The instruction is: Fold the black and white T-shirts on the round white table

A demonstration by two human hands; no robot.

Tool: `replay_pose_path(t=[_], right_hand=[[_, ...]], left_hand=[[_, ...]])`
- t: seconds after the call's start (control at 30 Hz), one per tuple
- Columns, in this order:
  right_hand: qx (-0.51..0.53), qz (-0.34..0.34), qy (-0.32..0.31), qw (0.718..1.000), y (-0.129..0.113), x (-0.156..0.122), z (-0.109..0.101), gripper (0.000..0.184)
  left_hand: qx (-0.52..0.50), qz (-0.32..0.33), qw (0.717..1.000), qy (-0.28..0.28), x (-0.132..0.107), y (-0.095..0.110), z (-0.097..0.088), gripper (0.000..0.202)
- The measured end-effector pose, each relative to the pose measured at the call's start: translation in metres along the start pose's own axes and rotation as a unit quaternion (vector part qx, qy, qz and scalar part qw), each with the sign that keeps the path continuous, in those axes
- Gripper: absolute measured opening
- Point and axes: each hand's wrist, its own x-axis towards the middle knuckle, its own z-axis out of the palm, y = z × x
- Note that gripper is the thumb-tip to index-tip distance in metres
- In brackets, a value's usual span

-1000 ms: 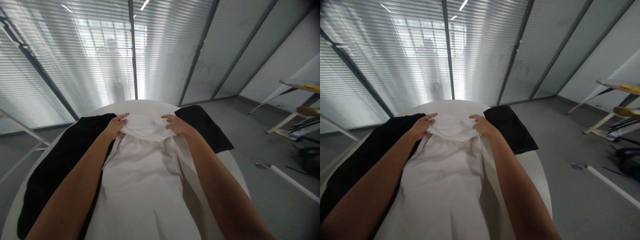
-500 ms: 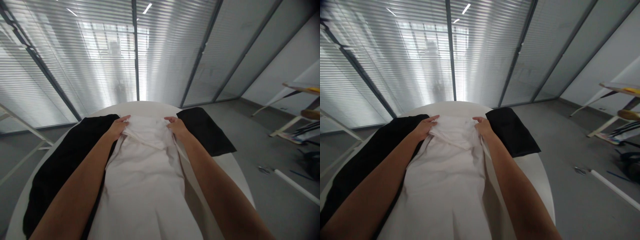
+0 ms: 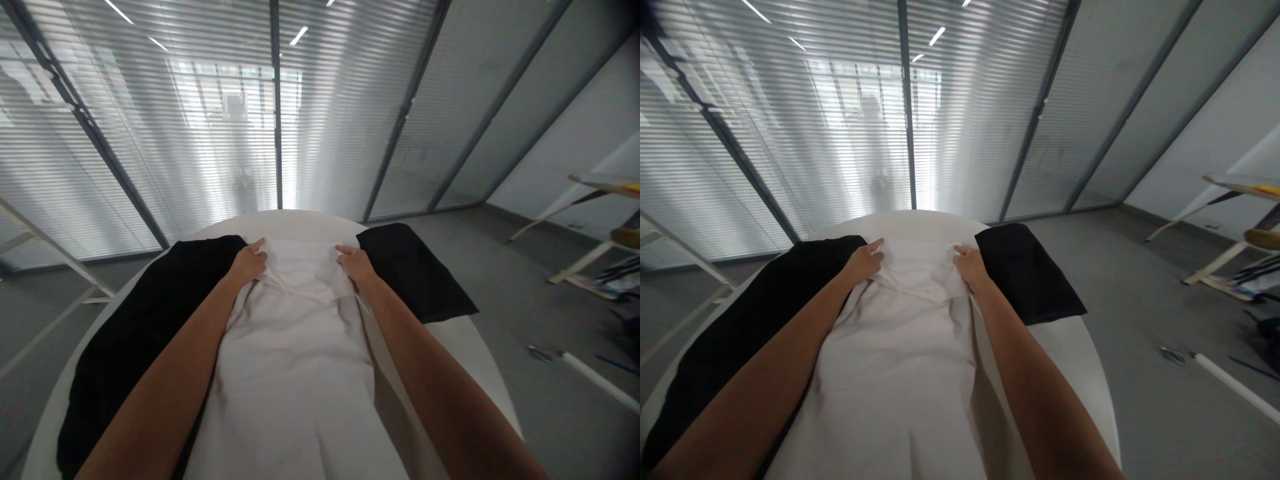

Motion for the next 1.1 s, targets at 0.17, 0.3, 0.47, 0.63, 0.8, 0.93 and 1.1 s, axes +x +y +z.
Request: replay_pose_path(t=[0.17,0.3,0.47,0.63,0.8,0.93,1.1], right_hand=[[-0.079,-0.076,0.062,0.992,-0.010,-0.010,0.001,0.054],[-0.244,-0.206,0.083,0.944,-0.014,-0.025,0.011,0.058],[-0.340,-0.182,-0.064,0.920,-0.010,-0.033,0.022,0.056],[-0.329,-0.095,-0.074,0.937,-0.005,-0.029,0.022,0.064],[-0.316,-0.061,-0.029,0.946,-0.003,-0.024,0.023,0.067],[-0.278,-0.112,-0.024,0.954,-0.002,-0.017,0.019,0.055],[-0.167,-0.121,-0.002,0.979,0.000,-0.004,0.014,0.053]], left_hand=[[0.312,0.109,0.941,0.067,-0.009,0.008,0.003,0.056],[0.445,0.193,0.870,0.085,-0.019,0.021,0.002,0.052],[0.466,0.259,0.845,-0.033,-0.026,0.024,0.007,0.053],[0.450,0.169,0.863,-0.158,-0.022,0.006,0.004,0.066],[0.455,0.125,0.878,-0.080,-0.015,0.002,-0.001,0.065],[0.447,0.077,0.891,-0.026,-0.012,0.006,-0.002,0.063],[0.413,0.079,0.907,-0.011,-0.008,0.004,-0.001,0.054]])
